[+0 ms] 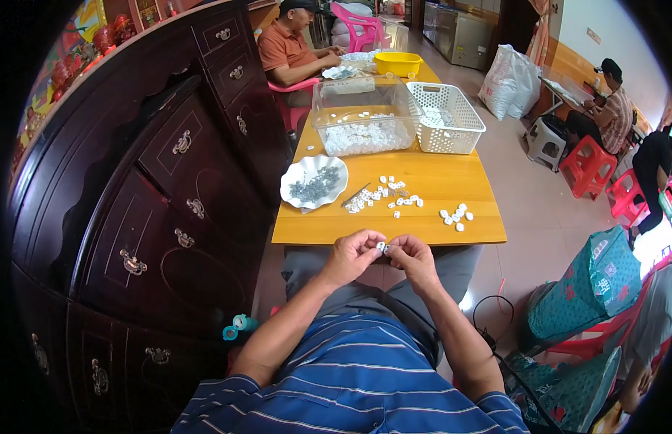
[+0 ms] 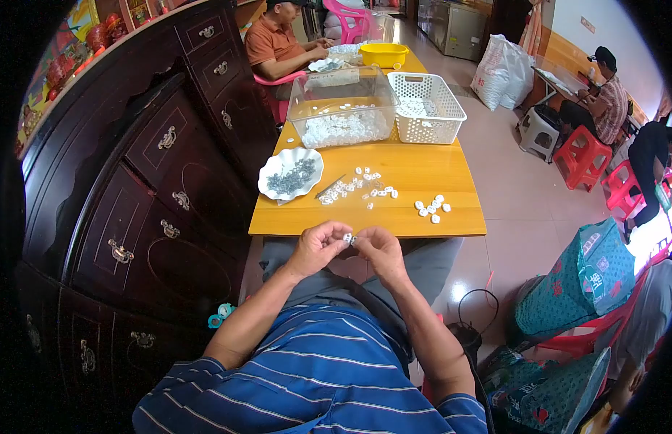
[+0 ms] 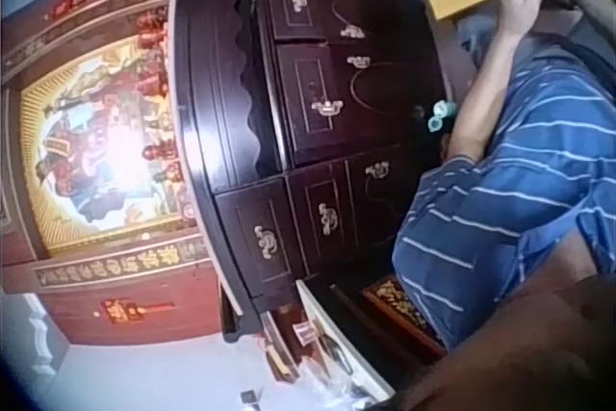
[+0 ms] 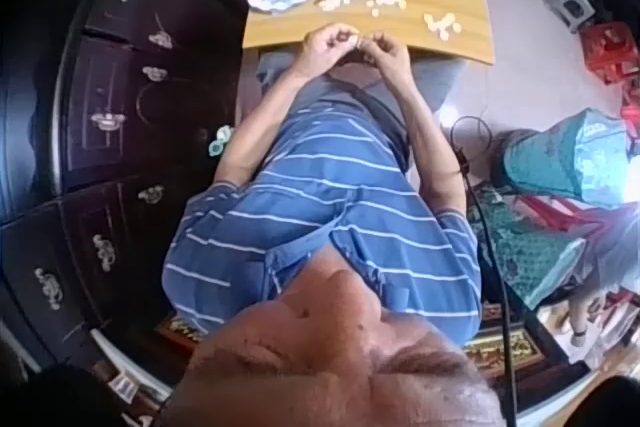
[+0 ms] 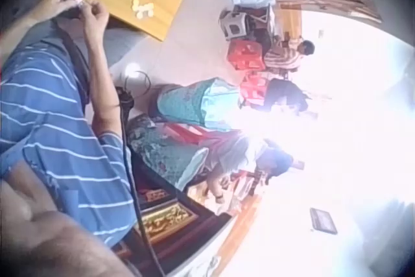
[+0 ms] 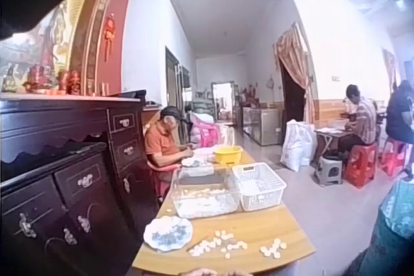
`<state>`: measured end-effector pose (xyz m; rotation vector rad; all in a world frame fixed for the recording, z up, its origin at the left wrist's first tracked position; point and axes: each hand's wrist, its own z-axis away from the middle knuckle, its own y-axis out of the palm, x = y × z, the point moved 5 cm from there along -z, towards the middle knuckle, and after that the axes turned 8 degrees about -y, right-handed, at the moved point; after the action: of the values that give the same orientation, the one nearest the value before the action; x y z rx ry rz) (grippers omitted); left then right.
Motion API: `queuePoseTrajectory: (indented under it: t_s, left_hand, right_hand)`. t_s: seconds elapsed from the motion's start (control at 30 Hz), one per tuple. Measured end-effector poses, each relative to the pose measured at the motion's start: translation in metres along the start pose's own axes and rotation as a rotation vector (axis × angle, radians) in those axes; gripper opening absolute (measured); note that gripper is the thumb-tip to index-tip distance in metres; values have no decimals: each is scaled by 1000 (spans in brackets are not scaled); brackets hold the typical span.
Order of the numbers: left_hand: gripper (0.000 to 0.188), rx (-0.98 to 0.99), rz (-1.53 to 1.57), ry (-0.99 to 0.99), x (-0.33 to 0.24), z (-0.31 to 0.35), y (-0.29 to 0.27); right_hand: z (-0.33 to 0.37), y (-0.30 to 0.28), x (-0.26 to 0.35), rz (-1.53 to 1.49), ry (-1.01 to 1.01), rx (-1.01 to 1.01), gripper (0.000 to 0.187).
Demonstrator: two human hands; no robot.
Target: Manually assembling small white plastic components by inserting tiny metal pins into them.
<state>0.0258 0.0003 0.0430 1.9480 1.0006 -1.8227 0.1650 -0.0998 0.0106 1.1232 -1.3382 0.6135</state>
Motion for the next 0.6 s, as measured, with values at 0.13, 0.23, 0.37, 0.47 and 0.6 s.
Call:
queuePoseTrajectory:
  t_s: [0.13,0.23,0.37,0.47,0.6]
  left_hand:
    - [22,-2,13,13,1,1,0]
    - [22,-3,35,15,6,0,-2]
    - [22,9,62,12,8,1,-4]
    - [21,-2,69,1,8,1,-4]
    - [21,17,-16,20,6,2,-4]
  right_hand:
    - [0,1,0,22,9,5,10]
    - [0,2,1,25,17,11,10]
    - [1,4,-2,17,22,17,7]
    - [1,3,-4,20,31,15,8]
    - [2,5,-1,42,62,3,8]
